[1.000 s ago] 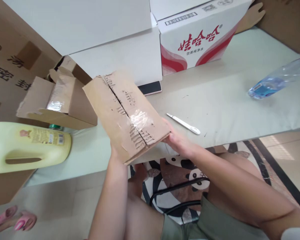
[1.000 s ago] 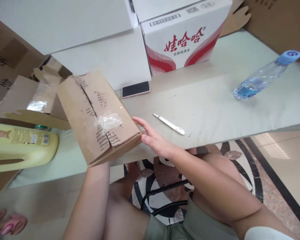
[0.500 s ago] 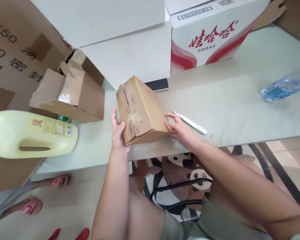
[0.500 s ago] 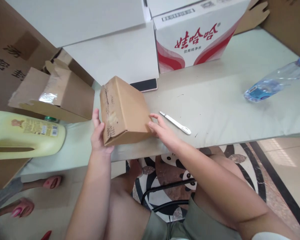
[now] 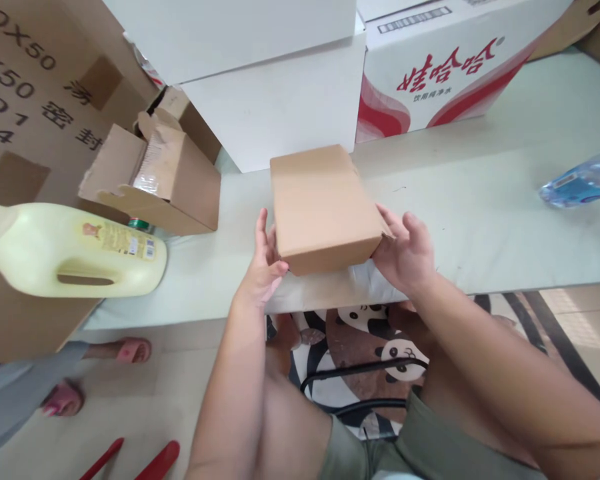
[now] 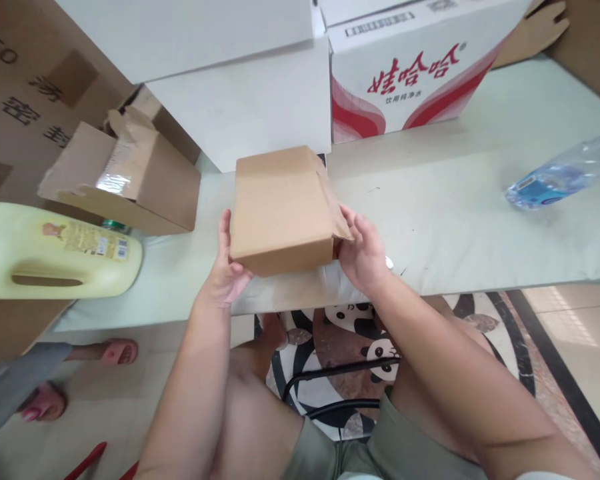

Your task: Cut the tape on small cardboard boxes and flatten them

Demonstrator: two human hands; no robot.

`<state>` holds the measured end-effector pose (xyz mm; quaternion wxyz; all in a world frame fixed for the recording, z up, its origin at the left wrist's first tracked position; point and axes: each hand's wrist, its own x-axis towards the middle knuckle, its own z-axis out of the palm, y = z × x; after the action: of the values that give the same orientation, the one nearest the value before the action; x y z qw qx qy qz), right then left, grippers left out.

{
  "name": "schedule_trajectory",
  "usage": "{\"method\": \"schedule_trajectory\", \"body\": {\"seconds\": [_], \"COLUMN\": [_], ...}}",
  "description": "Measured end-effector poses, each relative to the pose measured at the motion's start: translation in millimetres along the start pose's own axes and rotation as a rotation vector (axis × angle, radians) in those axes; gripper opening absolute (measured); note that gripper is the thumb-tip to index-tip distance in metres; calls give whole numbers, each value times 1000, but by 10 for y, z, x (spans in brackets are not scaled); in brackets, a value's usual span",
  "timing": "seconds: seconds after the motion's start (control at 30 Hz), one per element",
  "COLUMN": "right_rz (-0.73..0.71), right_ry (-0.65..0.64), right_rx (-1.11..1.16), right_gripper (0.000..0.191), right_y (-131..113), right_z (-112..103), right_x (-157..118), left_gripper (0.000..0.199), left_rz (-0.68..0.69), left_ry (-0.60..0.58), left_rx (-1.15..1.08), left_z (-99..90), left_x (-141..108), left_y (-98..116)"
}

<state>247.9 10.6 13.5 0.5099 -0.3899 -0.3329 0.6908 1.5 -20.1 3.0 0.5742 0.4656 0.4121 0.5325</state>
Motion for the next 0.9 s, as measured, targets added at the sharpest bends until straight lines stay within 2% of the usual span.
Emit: {"method": "schedule_trajectory", "body": {"seconds": [0.07,0.13,0.2,0.3,0.4,0.57,0.77,0.9], "right_rz": [-118,-177,-167,-147,-204,-231,-222,-303], "right_ry": [-118,-192,-186,-132,-118,-91,-107,-7], "right_rx": [-132,-319,-493,-632,-613,-590,-552,-509], "right_gripper": [80,81,72,59,56,58,61,54], "right_y": [-16,-8,24,78,102,124,143,135], "right_z": [-55,-109,-145,-151,-134,-169,-166,-137], "right_x": [-33,-65,-92,-103,-75,-31,-21,17], "left_gripper": [115,103,101,114,110,86,67,46], "left_rz": [11,5,-7,19,55,-5,131,140], "left_ry": [63,136,156,135,162,240,360,488], "left_rx": [-66,-130,-152,-63,18,-10,105,98], "left_z": [-8,-23,-32,-23,-6,1,-12,18], "left_x": [11,25,36,43,50,88,131,148], "left_y": [41,69,68,13,-51,-123,-316,-325]}}
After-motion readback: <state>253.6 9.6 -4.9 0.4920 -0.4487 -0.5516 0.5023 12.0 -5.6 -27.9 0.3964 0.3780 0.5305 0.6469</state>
